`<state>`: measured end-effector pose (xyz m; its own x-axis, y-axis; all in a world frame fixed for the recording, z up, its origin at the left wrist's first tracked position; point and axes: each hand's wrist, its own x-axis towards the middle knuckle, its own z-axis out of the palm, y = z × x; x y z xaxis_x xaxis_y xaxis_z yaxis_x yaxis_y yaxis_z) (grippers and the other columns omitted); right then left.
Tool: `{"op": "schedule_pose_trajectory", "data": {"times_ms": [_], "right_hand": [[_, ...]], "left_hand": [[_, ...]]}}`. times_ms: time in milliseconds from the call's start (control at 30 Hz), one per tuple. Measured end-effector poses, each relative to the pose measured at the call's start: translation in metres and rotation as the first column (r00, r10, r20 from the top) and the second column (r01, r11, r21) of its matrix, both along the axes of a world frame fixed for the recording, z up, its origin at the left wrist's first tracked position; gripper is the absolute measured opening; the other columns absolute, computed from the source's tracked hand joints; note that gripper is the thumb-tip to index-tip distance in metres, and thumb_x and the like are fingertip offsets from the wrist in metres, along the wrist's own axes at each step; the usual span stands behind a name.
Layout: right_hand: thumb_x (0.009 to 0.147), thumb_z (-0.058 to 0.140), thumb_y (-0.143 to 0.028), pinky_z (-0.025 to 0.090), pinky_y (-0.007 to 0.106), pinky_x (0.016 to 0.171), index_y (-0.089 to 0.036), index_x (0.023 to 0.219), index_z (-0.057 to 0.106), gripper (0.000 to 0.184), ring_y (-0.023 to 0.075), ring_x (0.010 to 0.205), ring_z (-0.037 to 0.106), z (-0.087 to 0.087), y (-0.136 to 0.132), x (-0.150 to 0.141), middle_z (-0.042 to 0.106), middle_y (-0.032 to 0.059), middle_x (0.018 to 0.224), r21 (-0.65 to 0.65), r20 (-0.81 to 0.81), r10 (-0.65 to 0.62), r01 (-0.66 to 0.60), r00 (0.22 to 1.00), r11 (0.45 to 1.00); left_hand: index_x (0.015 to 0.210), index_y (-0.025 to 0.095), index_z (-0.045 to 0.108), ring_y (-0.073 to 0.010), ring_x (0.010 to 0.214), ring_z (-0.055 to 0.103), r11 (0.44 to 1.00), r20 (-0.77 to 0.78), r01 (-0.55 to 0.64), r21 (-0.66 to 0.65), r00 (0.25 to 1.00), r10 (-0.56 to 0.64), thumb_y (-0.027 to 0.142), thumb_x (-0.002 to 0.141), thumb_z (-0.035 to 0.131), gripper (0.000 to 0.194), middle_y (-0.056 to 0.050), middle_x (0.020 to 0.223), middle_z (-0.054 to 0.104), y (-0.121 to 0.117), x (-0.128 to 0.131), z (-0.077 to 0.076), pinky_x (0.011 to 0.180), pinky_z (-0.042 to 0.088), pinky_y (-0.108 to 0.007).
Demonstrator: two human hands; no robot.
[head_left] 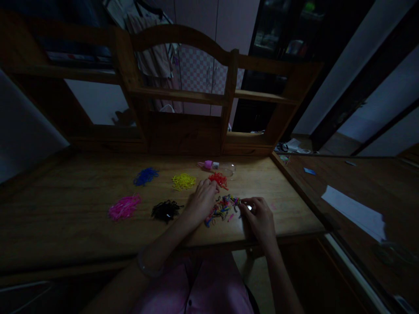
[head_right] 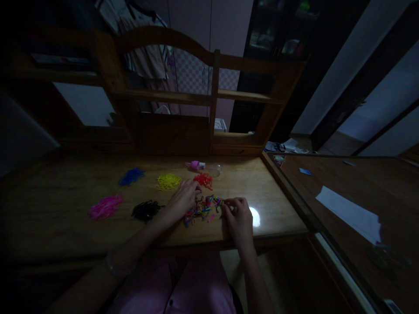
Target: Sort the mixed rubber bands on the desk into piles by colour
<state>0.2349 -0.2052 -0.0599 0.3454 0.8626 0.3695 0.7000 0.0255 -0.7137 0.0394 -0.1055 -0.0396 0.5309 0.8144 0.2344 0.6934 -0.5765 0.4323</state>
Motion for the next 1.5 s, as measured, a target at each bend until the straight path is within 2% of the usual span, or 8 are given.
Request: {"op": "schedule_pose_trajectory", "data": {"times_ms": [233,500,600,700,867,1100,1267,1500], "right_hand": [[0.091,0.051,-0.037,0.043,0.032,0.069,-0.022,0.088,0.06,0.019,0.0217,0.079,0.062,-0.007,0.0,-0.004,0.064,0.0075,0.094,-0.02,0.103,-0.079,0.081,0.992,0.996],[0.088,0.057,-0.042,0.048,0.029,0.067,-0.02,0.096,0.06,0.023,0.0202,0.079,0.065,0.0,-0.005,0.006,0.068,0.0059,0.091,0.074,-0.319,-0.025,0.051,0.948,0.996],[0.085,0.062,-0.045,0.048,0.028,0.062,-0.019,0.103,0.063,0.032,0.0203,0.072,0.065,0.007,-0.016,0.011,0.069,0.0065,0.089,-0.008,-0.39,0.037,-0.044,0.92,0.999],[0.085,0.063,-0.044,0.047,0.028,0.059,-0.02,0.098,0.069,0.028,0.0201,0.069,0.064,0.011,-0.029,0.015,0.07,0.0067,0.086,-0.123,-0.308,0.089,-0.132,0.947,0.984],[0.089,0.058,-0.033,0.046,0.028,0.068,-0.021,0.087,0.069,0.016,0.0202,0.081,0.062,0.01,-0.038,0.008,0.067,0.0062,0.094,-0.081,-0.057,0.22,-0.225,0.974,0.971],[0.093,0.046,-0.021,0.046,0.031,0.077,-0.022,0.094,0.062,0.016,0.0203,0.087,0.062,0.01,-0.025,-0.007,0.064,0.0058,0.096,-0.136,0.115,0.218,-0.202,0.969,0.97],[0.093,0.046,-0.023,0.048,0.029,0.072,-0.021,0.105,0.061,0.019,0.0188,0.085,0.061,0.014,-0.02,-0.005,0.063,0.0065,0.102,-0.066,0.014,0.234,-0.233,0.972,0.97],[0.095,0.047,-0.024,0.049,0.029,0.074,-0.023,0.105,0.065,0.021,0.0197,0.094,0.06,0.026,-0.015,-0.006,0.061,0.0076,0.107,0.015,-0.07,0.233,-0.232,0.97,0.973]], "left_hand": [[0.087,0.02,0.056,-0.0221,0.093,0.054,1.0,-0.033,0.025,0.015,0.999,-0.025,0.017,0.088,0.049,0.008,-0.006,0.092,0.061,-0.007,0.001,0.0,0.087,0.041,-0.035],[0.093,0.017,0.058,-0.0262,0.098,0.054,0.999,-0.127,0.03,0.034,0.992,-0.025,0.011,0.087,0.043,0.017,-0.011,0.097,0.061,-0.014,0.01,0.002,0.091,0.04,-0.039],[0.101,0.015,0.059,-0.0284,0.107,0.05,0.998,-0.15,0.042,0.054,0.988,-0.034,0.009,0.087,0.039,0.024,-0.014,0.106,0.06,-0.019,0.011,0.007,0.096,0.037,-0.042],[0.105,0.013,0.059,-0.0289,0.109,0.049,0.997,-0.162,0.04,0.059,0.986,-0.029,0.007,0.086,0.038,0.028,-0.016,0.111,0.059,-0.023,0.012,0.008,0.097,0.037,-0.043],[0.113,0.012,0.055,-0.0283,0.111,0.048,0.999,-0.136,0.011,0.048,0.991,-0.004,0.004,0.086,0.035,0.035,-0.016,0.116,0.057,-0.024,0.017,0.002,0.097,0.037,-0.045],[0.125,0.007,0.048,-0.0296,0.12,0.045,0.999,-0.016,0.027,-0.02,1.0,-0.027,0.0,0.082,0.038,0.045,-0.02,0.129,0.052,-0.02,0.022,-0.005,0.104,0.032,-0.048],[0.103,0.014,0.059,-0.0256,0.108,0.054,0.995,0.161,0.014,-0.1,0.987,0.002,0.006,0.081,0.047,0.027,-0.013,0.109,0.062,-0.002,0.013,0.0,0.098,0.041,-0.043],[0.098,0.016,0.062,-0.0181,0.089,0.065,0.973,0.435,-0.065,-0.219,0.887,0.158,0.024,0.091,0.038,0.027,-0.008,0.099,0.068,0.006,-0.056,0.028,0.08,0.052,-0.032]]}}
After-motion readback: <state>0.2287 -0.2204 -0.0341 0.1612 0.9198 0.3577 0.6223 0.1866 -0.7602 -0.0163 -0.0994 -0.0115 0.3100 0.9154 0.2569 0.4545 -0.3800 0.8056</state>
